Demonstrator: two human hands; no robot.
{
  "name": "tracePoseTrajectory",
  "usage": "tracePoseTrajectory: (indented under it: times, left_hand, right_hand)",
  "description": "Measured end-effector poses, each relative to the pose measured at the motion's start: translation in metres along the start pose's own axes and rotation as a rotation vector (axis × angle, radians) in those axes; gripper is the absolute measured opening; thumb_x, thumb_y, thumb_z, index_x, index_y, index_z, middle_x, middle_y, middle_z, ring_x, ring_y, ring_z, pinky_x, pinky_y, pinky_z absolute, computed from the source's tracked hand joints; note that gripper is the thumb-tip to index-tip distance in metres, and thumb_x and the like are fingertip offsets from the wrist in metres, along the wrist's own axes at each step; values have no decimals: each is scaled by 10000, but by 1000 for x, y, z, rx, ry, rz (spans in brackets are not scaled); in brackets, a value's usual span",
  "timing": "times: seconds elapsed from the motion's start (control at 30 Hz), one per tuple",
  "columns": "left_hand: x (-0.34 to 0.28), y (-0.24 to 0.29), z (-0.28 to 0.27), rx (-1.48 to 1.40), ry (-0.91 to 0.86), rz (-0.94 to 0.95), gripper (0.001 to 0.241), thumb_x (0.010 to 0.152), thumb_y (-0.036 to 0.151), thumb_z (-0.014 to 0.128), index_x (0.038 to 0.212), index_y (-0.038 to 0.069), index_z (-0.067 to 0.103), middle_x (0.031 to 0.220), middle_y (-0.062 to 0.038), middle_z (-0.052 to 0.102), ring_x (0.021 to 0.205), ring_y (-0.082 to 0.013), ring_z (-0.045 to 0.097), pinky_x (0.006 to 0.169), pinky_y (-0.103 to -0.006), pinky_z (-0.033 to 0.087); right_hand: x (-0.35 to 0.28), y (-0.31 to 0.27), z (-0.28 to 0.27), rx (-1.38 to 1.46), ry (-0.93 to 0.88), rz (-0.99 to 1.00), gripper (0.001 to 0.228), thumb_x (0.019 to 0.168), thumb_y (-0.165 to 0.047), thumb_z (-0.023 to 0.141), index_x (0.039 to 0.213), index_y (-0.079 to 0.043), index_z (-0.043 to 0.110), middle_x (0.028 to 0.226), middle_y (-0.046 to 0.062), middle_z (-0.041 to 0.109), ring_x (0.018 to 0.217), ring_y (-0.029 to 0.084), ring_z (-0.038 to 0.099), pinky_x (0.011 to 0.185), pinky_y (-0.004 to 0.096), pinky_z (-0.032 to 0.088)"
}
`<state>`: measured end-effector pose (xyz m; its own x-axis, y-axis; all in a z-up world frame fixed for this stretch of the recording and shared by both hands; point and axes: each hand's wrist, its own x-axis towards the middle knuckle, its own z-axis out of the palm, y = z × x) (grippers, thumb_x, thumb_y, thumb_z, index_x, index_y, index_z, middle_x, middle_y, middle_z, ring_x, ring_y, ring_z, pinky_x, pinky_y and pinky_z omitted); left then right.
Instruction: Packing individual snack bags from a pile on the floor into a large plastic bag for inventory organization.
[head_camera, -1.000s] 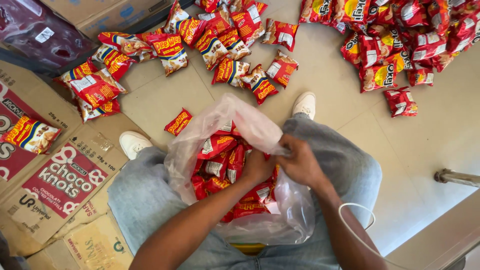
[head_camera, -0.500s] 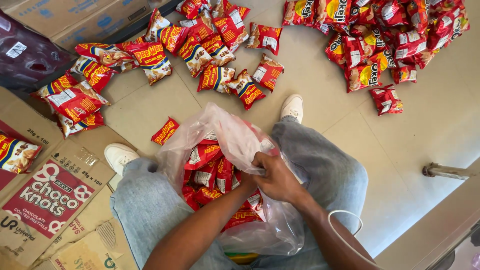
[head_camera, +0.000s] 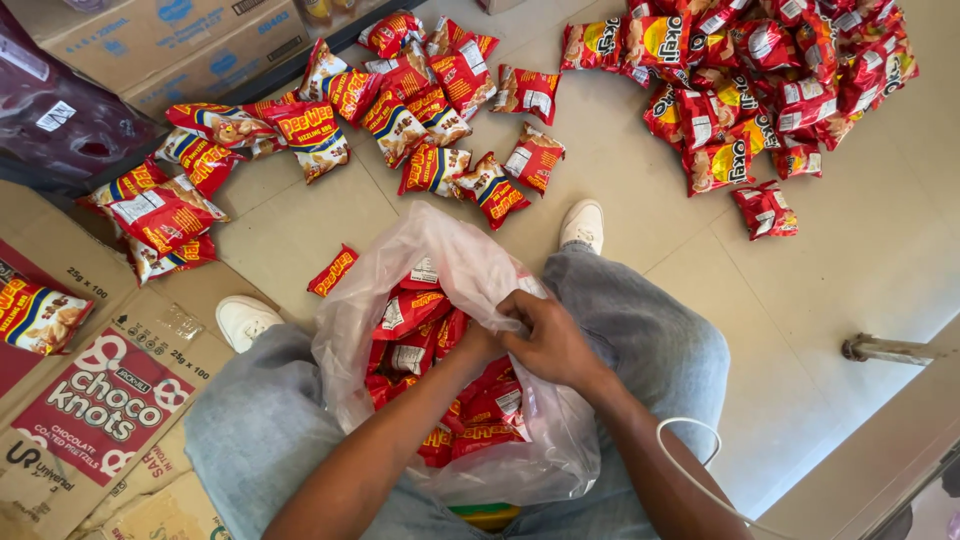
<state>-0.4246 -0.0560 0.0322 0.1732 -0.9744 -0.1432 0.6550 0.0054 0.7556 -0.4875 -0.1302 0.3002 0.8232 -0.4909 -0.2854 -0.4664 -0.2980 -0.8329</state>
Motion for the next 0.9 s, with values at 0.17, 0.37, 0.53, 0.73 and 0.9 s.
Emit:
tracePoseTrajectory:
  times: [0.17, 0.37, 0.53, 0.73, 0.9]
  left_hand:
    - [-35, 179, 77, 414, 194, -379, 322, 897, 91, 609, 1215, 127, 644, 1117, 15, 695, 964, -89, 651, 764, -292, 530]
    - [-59, 174, 44, 352, 89, -355, 233, 924, 42, 614, 1128, -5, 715, 958, -69, 714, 834, -128, 654, 716, -308, 514]
    - [-64, 225, 42, 761, 79, -140, 204, 888, 81, 664, 1063, 8, 738, 938, -78, 769, 828, -143, 700, 767, -307, 555]
    - [-69, 284, 36, 1013, 442, 114, 200, 880, 111, 691, 1056, 22, 720, 954, -111, 780, 807, -174, 746, 751, -325, 595]
    - [-112, 369, 38, 1081, 702, 307, 272, 906, 146, 735, 1147, 29, 689, 992, -97, 744, 756, -159, 712, 669, -311, 579]
  right_hand:
    - [3, -2, -4, -37, 94, 54, 316, 808, -130, 748, 1087, 1, 679, 824, 145, 700, 686, 207, 634, 640, 372, 522]
    - [6, 0, 2, -196, 48, 74, 360, 835, -164, 747, 1171, -52, 684, 924, 165, 730, 771, 254, 692, 720, 395, 547]
    - [2, -34, 1, -226, 246, -163, 648, 781, -131, 731, 1403, -85, 558, 1352, 252, 503, 1190, 411, 537, 968, 462, 480]
    - [13, 13, 14, -371, -35, -223, 579, 864, -113, 639, 1439, -140, 576, 1554, 257, 419, 1410, 465, 397, 1132, 516, 351]
    - [13, 22, 6, -475, -303, -209, 386, 882, -150, 583, 1245, -98, 702, 1423, 217, 588, 1287, 416, 548, 1089, 476, 438]
